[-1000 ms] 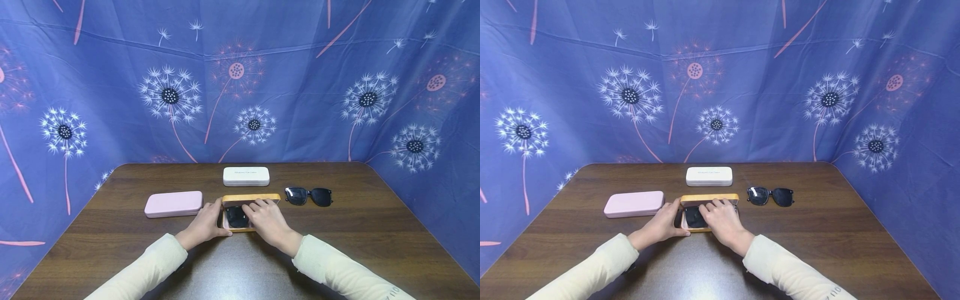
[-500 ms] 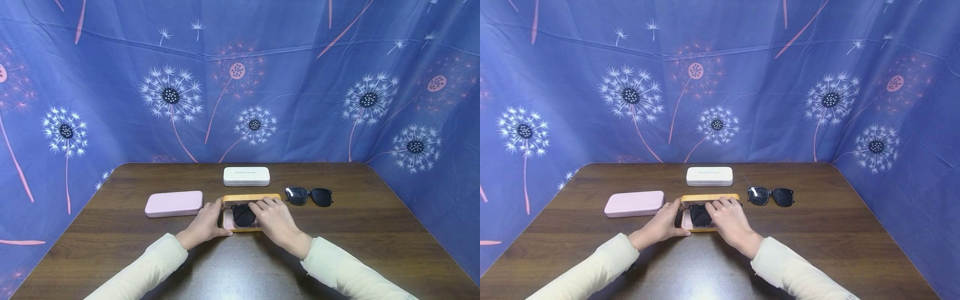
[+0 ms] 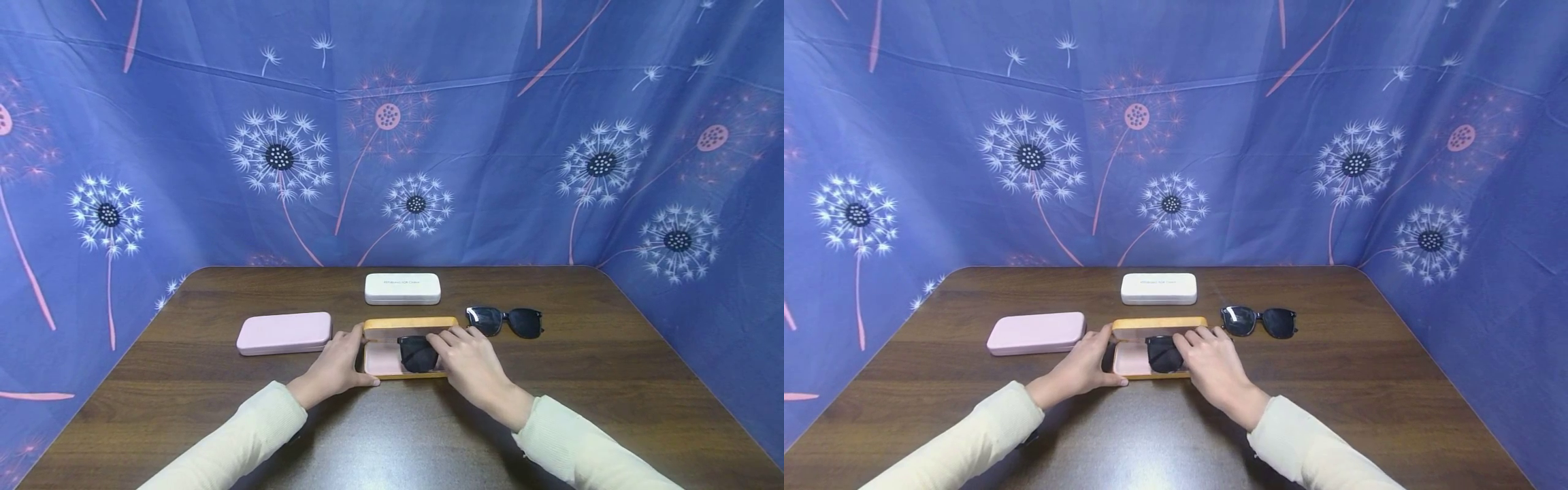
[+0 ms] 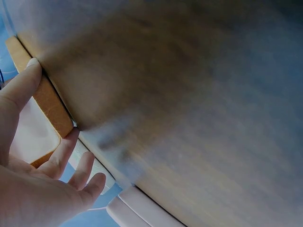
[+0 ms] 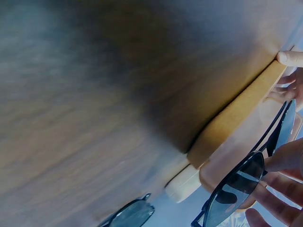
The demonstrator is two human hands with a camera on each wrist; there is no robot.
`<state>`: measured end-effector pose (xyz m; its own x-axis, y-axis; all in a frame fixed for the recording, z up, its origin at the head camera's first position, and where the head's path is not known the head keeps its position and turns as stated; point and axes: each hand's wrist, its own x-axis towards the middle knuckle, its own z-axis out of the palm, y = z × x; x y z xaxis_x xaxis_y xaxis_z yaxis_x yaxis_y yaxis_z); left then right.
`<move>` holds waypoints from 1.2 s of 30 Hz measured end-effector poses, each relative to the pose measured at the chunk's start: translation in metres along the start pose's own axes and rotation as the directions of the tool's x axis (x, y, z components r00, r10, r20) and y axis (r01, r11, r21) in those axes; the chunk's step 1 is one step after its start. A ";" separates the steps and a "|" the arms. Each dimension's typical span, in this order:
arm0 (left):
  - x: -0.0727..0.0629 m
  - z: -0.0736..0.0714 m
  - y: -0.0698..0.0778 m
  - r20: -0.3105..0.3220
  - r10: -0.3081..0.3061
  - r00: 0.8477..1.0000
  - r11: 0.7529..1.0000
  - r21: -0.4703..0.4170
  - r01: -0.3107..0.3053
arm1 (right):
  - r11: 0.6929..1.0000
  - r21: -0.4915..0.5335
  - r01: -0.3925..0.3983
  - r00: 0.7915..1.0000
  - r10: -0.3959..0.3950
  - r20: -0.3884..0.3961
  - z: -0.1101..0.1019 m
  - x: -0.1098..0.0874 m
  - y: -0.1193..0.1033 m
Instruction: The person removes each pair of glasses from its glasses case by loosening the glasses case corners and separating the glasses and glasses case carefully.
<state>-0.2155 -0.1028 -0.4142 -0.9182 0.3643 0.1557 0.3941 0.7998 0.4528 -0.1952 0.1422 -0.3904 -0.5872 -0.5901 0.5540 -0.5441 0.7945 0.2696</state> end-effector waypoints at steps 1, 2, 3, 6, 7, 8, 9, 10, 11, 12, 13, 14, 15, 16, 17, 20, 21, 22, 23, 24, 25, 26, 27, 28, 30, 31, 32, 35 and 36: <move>0.000 0.000 0.000 -0.001 0.001 1.000 1.000 0.002 -0.001 | 1.000 0.001 -0.003 1.000 0.003 0.005 0.000 -0.002 0.001; 0.000 0.000 0.000 -0.003 0.003 1.000 1.000 0.004 -0.003 | 1.000 0.005 -0.006 1.000 0.006 0.008 0.000 -0.003 0.003; 0.000 0.000 -0.001 -0.005 0.005 1.000 1.000 0.006 -0.005 | 1.000 0.008 -0.009 1.000 0.009 0.006 0.000 -0.005 0.004; 0.000 0.001 -0.001 -0.007 0.012 1.000 1.000 0.008 -0.012 | 1.000 0.019 -0.018 1.000 0.018 -0.011 0.000 -0.010 0.009; 0.000 0.001 -0.001 -0.009 0.013 1.000 1.000 0.010 -0.013 | 1.000 0.022 -0.020 1.000 0.020 -0.017 0.000 -0.012 0.011; 0.000 0.001 -0.001 -0.009 0.013 1.000 1.000 0.009 -0.013 | 0.999 0.024 -0.023 1.000 0.024 -0.021 0.000 -0.013 0.012; 0.000 0.001 -0.001 -0.009 0.012 1.000 1.000 0.009 -0.012 | 0.999 0.024 -0.026 0.999 0.026 -0.024 0.000 -0.015 0.014; 0.000 0.001 -0.001 -0.009 0.011 1.000 1.000 0.009 -0.011 | 0.999 0.026 -0.030 0.999 0.030 -0.024 -0.001 -0.017 0.016; 0.000 0.001 -0.001 -0.008 0.011 1.000 1.000 0.010 -0.011 | 0.999 0.027 -0.034 0.999 0.035 -0.026 -0.001 -0.018 0.018; 0.000 0.001 -0.001 -0.007 0.010 1.000 1.000 0.010 -0.009 | 0.999 0.028 -0.039 0.999 0.040 -0.028 -0.002 -0.020 0.021; 0.000 0.001 -0.001 -0.006 0.009 1.000 1.000 0.009 -0.009 | 0.999 0.030 -0.044 0.998 0.045 -0.031 -0.002 -0.021 0.023; 0.000 0.001 -0.001 -0.005 0.009 1.000 1.000 0.010 -0.009 | 0.998 0.032 -0.050 0.998 0.051 -0.033 -0.003 -0.023 0.025; 0.001 0.001 -0.001 -0.004 0.010 1.000 1.000 0.010 -0.010 | 0.998 0.033 -0.055 0.998 0.056 -0.035 -0.003 -0.024 0.027; 0.001 0.001 -0.001 -0.004 0.011 1.000 1.000 0.011 -0.011 | 0.998 0.033 -0.060 0.997 0.061 -0.040 -0.003 -0.025 0.030; 0.001 0.002 -0.001 -0.004 0.012 1.000 1.000 0.011 -0.012 | 0.997 0.031 -0.064 0.997 0.066 -0.044 -0.004 -0.027 0.032; 0.001 0.002 -0.002 -0.008 0.014 1.000 1.000 0.013 -0.014 | 0.997 0.025 -0.079 0.996 0.080 -0.045 -0.003 -0.031 0.039; 0.001 0.002 -0.002 -0.008 0.013 1.000 1.000 0.012 -0.013 | 0.996 0.024 -0.083 0.995 0.084 -0.046 -0.003 -0.032 0.041; 0.001 0.003 -0.002 -0.008 0.013 1.000 1.000 0.011 -0.013 | 0.996 0.023 -0.087 0.995 0.088 -0.048 -0.003 -0.034 0.043; 0.001 0.003 -0.002 -0.008 0.013 1.000 1.000 0.010 -0.013 | 0.995 0.025 -0.092 0.995 0.093 -0.046 -0.003 -0.035 0.045; 0.001 0.002 -0.002 -0.007 0.013 1.000 1.000 0.009 -0.013 | 0.995 0.025 -0.095 0.994 0.096 -0.047 -0.003 -0.037 0.047; 0.001 0.002 -0.002 -0.006 0.012 1.000 1.000 0.007 -0.012 | 0.995 0.024 -0.096 0.994 0.098 -0.048 -0.003 -0.038 0.049; 0.001 0.002 -0.002 -0.005 0.012 1.000 1.000 0.005 -0.012 | 0.995 0.024 -0.098 0.994 0.099 -0.049 -0.002 -0.040 0.051; 0.001 0.002 -0.002 -0.005 0.012 1.000 1.000 0.005 -0.012 | 0.995 0.025 -0.099 0.994 0.100 -0.049 -0.002 -0.041 0.053; 0.001 0.002 -0.001 -0.005 0.011 1.000 1.000 0.005 -0.011 | 0.995 0.023 -0.100 0.994 0.101 -0.049 -0.002 -0.043 0.055; 0.000 0.002 -0.001 -0.003 0.009 1.000 1.000 0.007 -0.009 | 0.995 0.019 -0.103 0.993 0.104 -0.050 -0.002 -0.046 0.059; 0.001 0.002 -0.001 -0.003 0.008 1.000 1.000 0.009 -0.008 | 0.994 0.017 -0.106 0.993 0.106 -0.050 -0.002 -0.048 0.061; 0.000 0.002 -0.001 -0.003 0.007 1.000 1.000 0.010 -0.007 | 0.994 0.016 -0.110 0.993 0.110 -0.049 -0.002 -0.049 0.063; 0.000 0.002 -0.001 -0.003 0.005 1.000 1.000 0.013 -0.004 | 0.992 0.010 -0.122 0.992 0.122 -0.043 -0.002 -0.054 0.069; 0.001 0.002 -0.001 -0.004 0.005 1.000 1.000 0.013 -0.005 | 0.992 0.009 -0.127 0.991 0.127 -0.038 -0.002 -0.055 0.071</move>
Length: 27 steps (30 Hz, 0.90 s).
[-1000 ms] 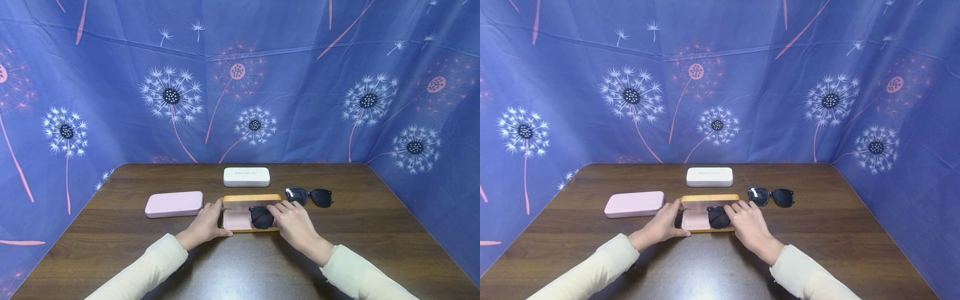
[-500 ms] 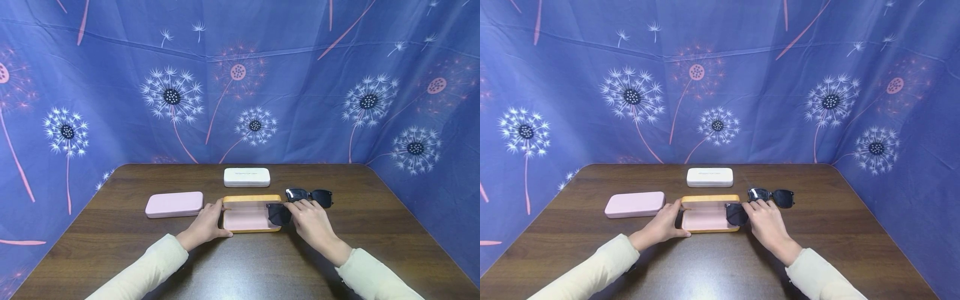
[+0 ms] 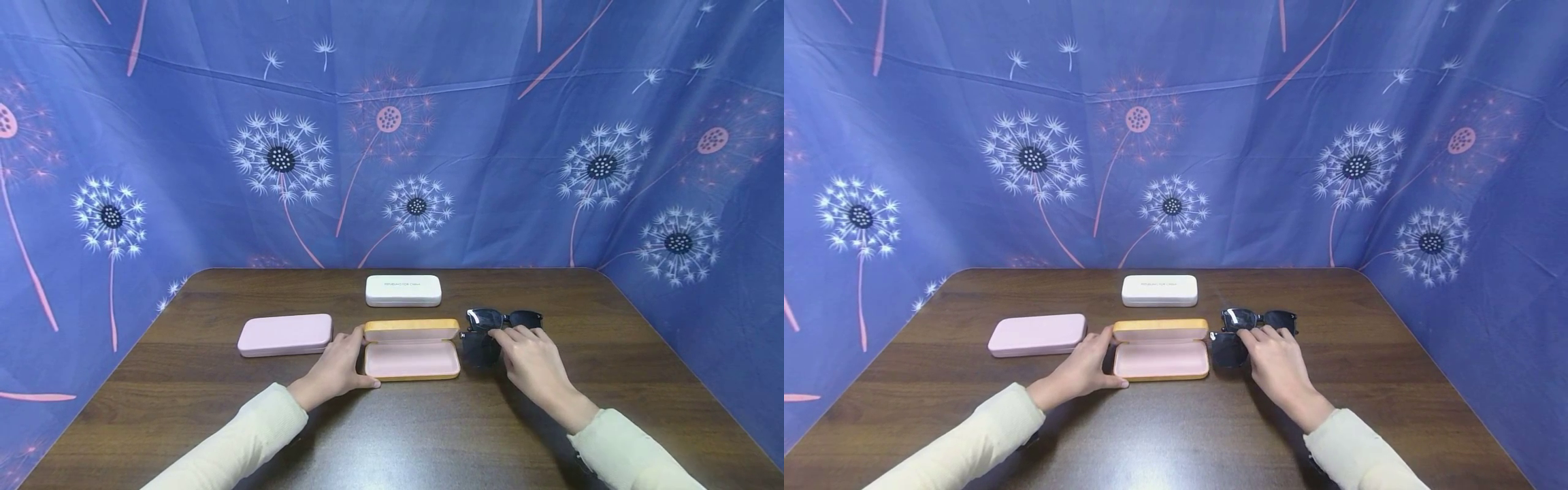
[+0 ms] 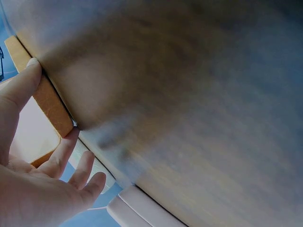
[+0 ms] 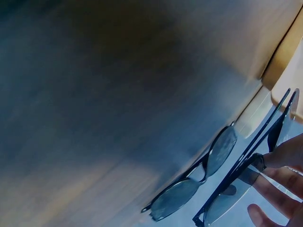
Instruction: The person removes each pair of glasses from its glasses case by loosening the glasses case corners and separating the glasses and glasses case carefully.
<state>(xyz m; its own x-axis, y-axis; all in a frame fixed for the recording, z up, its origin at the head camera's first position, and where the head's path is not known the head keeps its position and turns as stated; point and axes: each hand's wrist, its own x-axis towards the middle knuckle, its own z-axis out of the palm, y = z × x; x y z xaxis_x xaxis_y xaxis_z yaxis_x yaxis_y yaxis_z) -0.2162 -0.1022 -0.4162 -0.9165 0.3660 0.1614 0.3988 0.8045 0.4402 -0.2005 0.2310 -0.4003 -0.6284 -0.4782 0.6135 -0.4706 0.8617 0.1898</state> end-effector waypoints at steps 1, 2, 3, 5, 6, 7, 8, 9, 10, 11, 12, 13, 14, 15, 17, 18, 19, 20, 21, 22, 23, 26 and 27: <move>0.000 0.000 0.000 0.001 -0.001 1.000 1.000 -0.001 0.001 | 1.000 -0.002 -0.004 1.000 0.004 0.004 0.000 -0.001 0.002; 0.000 0.000 0.000 0.001 -0.002 1.000 1.000 -0.002 0.002 | 1.000 -0.004 -0.008 1.000 0.008 0.008 0.000 -0.002 0.004; 0.000 0.000 0.000 0.002 -0.003 1.000 1.000 -0.002 0.003 | 1.000 -0.008 -0.010 1.000 0.010 0.012 0.001 -0.003 0.005; 0.000 0.000 0.000 0.005 -0.008 1.000 1.000 -0.003 0.008 | 1.000 -0.013 -0.015 1.000 0.015 0.016 0.001 -0.005 0.009; 0.000 0.000 0.000 0.007 -0.010 1.000 1.000 -0.003 0.010 | 1.000 -0.014 -0.016 1.000 0.017 0.018 0.001 -0.006 0.010; 0.000 0.000 0.000 0.010 -0.013 1.000 1.000 -0.004 0.014 | 1.000 -0.014 -0.016 1.000 0.017 0.018 0.002 -0.007 0.012; 0.000 0.000 0.000 0.011 -0.015 1.000 1.000 -0.005 0.015 | 1.000 -0.014 -0.016 1.000 0.017 0.019 0.002 -0.007 0.013; 0.000 0.000 0.001 0.013 -0.017 1.000 1.000 -0.004 0.017 | 1.000 -0.014 -0.017 1.000 0.018 0.020 0.002 -0.008 0.015; 0.000 0.000 0.000 0.014 -0.017 1.000 1.000 -0.004 0.017 | 1.000 -0.015 -0.018 1.000 0.018 0.021 0.003 -0.008 0.016; 0.000 0.000 0.001 0.015 -0.018 1.000 1.000 -0.006 0.018 | 1.000 -0.015 -0.019 1.000 0.020 0.024 0.004 -0.009 0.017; 0.000 -0.001 0.001 0.015 -0.018 1.000 1.000 -0.007 0.018 | 1.000 -0.013 -0.021 0.999 0.022 0.029 0.004 -0.009 0.019; 0.000 -0.001 0.001 0.015 -0.018 1.000 1.000 -0.008 0.018 | 1.000 -0.013 -0.024 0.999 0.025 0.034 0.005 -0.010 0.020; 0.000 -0.001 0.001 0.015 -0.016 1.000 1.000 -0.009 0.016 | 1.000 -0.012 -0.029 0.999 0.029 0.038 0.005 -0.010 0.021; 0.000 -0.001 0.001 0.014 -0.015 1.000 1.000 -0.009 0.015 | 0.999 -0.012 -0.032 0.999 0.033 0.044 0.006 -0.011 0.022; -0.001 -0.001 0.001 0.010 -0.011 1.000 1.000 -0.009 0.011 | 0.999 -0.013 -0.037 0.998 0.038 0.056 0.007 -0.011 0.024; -0.001 0.000 0.001 0.009 -0.009 1.000 1.000 -0.010 0.009 | 0.999 -0.012 -0.039 0.997 0.040 0.063 0.007 -0.012 0.025; -0.001 0.000 0.000 0.008 -0.006 1.000 1.000 -0.010 0.006 | 0.999 -0.011 -0.042 0.997 0.043 0.070 0.007 -0.012 0.026; -0.001 0.000 0.000 0.005 -0.004 1.000 1.000 -0.010 0.004 | 0.999 -0.010 -0.046 0.996 0.046 0.079 0.007 -0.012 0.026; -0.001 0.000 0.000 0.004 -0.002 1.000 1.000 -0.011 0.002 | 0.999 -0.010 -0.049 0.995 0.049 0.091 0.007 -0.012 0.027; -0.001 0.000 0.000 0.002 -0.001 1.000 1.000 -0.011 0.001 | 0.999 -0.008 -0.053 0.993 0.054 0.105 0.007 -0.012 0.027; -0.001 0.000 0.000 0.001 -0.001 1.000 1.000 -0.011 0.001 | 0.998 -0.009 -0.057 0.991 0.057 0.120 0.007 -0.012 0.027; -0.001 0.000 0.000 -0.001 0.001 1.000 1.000 -0.010 -0.001 | 0.998 -0.015 -0.068 0.983 0.069 0.168 0.007 -0.012 0.026; -0.001 0.000 -0.001 -0.001 0.003 1.000 1.000 -0.008 -0.003 | 0.997 -0.017 -0.069 0.981 0.071 0.180 0.007 -0.011 0.026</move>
<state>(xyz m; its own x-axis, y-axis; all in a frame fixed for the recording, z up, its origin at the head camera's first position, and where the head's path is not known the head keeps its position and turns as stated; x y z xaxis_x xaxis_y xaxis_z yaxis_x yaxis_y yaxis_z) -0.2157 -0.1028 -0.4169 -0.9155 0.3676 0.1635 0.4010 0.7999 0.4464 -0.2100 0.2578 -0.4078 -0.7614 -0.4386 0.4773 -0.4157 0.8954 0.1596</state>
